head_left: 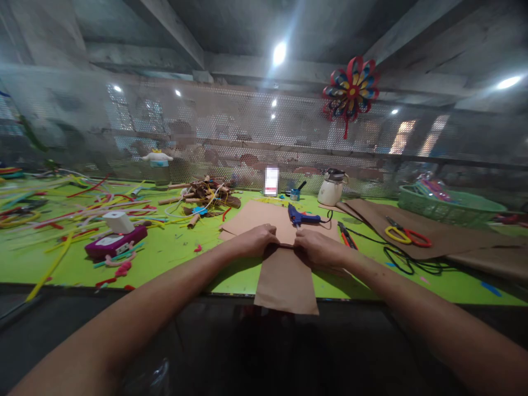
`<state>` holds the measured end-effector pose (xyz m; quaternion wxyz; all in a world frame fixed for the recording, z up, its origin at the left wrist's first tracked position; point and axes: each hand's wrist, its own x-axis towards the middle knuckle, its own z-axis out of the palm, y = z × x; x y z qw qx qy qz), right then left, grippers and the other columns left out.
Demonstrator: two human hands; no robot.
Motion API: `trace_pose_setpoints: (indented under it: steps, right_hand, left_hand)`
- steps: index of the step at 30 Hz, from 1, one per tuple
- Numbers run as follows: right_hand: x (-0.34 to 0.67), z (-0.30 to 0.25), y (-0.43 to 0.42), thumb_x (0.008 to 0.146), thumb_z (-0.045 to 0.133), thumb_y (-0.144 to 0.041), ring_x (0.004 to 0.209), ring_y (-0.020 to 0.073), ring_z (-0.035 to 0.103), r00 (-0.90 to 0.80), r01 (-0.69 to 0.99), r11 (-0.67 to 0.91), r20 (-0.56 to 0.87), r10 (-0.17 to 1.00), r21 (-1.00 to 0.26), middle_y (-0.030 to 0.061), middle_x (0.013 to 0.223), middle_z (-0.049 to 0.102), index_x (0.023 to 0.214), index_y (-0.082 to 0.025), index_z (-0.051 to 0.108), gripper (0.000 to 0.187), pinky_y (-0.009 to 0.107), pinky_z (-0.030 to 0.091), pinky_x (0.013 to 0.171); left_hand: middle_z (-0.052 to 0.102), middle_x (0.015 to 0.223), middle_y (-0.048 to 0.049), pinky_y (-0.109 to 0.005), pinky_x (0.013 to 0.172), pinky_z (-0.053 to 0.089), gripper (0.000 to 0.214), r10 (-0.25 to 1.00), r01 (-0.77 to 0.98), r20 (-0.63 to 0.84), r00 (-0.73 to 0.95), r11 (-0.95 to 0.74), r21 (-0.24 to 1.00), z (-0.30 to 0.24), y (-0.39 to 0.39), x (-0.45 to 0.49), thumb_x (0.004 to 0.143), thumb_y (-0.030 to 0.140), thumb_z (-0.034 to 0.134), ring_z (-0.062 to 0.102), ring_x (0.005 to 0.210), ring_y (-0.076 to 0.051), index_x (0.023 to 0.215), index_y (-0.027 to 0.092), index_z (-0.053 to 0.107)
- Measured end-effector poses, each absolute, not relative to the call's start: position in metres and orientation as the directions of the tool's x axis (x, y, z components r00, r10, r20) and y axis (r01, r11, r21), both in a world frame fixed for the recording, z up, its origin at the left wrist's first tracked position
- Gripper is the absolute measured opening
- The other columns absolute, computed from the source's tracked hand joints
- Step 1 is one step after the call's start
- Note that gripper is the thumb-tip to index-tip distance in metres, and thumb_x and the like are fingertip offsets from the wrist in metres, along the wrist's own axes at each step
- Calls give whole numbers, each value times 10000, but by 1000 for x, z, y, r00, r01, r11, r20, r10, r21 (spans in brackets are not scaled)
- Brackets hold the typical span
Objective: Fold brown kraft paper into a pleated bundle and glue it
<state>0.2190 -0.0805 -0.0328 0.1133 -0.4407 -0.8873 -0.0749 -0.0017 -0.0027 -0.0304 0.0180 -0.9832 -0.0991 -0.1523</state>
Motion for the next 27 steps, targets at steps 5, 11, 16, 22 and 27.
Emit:
trace_pose_setpoints:
  steps: [5,11,16,22,27]
  right_hand:
    - [217,-35,-85,800,501,-138,716,154,467,-649,761,609,232,725,223,65,793,552,774,-141,587,90,265,326,627]
    - [216,-41,-89,817,495,-96,770,182,457,-635,766,555,251,731,324,76,817,562,822,-143,597,113,276,320,622]
    - [216,-52,-86,852,480,-111,780,190,454,-601,799,519,354,717,304,68,781,552,808,-147,603,135,286,334,630]
    - [212,-58,-89,875,451,-104,775,201,437,-635,769,545,497,592,333,80,779,545,870,-122,598,148,308,358,643]
    - [199,-41,-90,877,408,-89,734,208,414,-699,711,566,506,506,417,99,768,539,849,-116,591,187,330,354,622]
  left_hand:
    - [548,735,-60,-239,633,364,186,164,186,309,937,-981,-45,-28,-5,-2,757,58,532,486,704,-135,802,141,693]
    - [543,732,-62,-245,636,364,192,180,216,308,934,-973,-87,-28,-8,-3,761,68,518,486,703,-141,781,147,691]
    - [543,737,-60,-237,650,363,195,243,257,311,919,-966,-3,-27,-9,-2,774,128,500,486,716,-137,760,148,693]
    - [444,541,11,-217,504,267,477,575,446,260,776,-791,418,-24,-2,8,863,453,375,353,526,-84,606,108,582]
    - [283,493,49,-231,472,190,554,608,412,104,787,-644,645,-16,-1,0,772,633,421,239,497,-74,514,143,435]
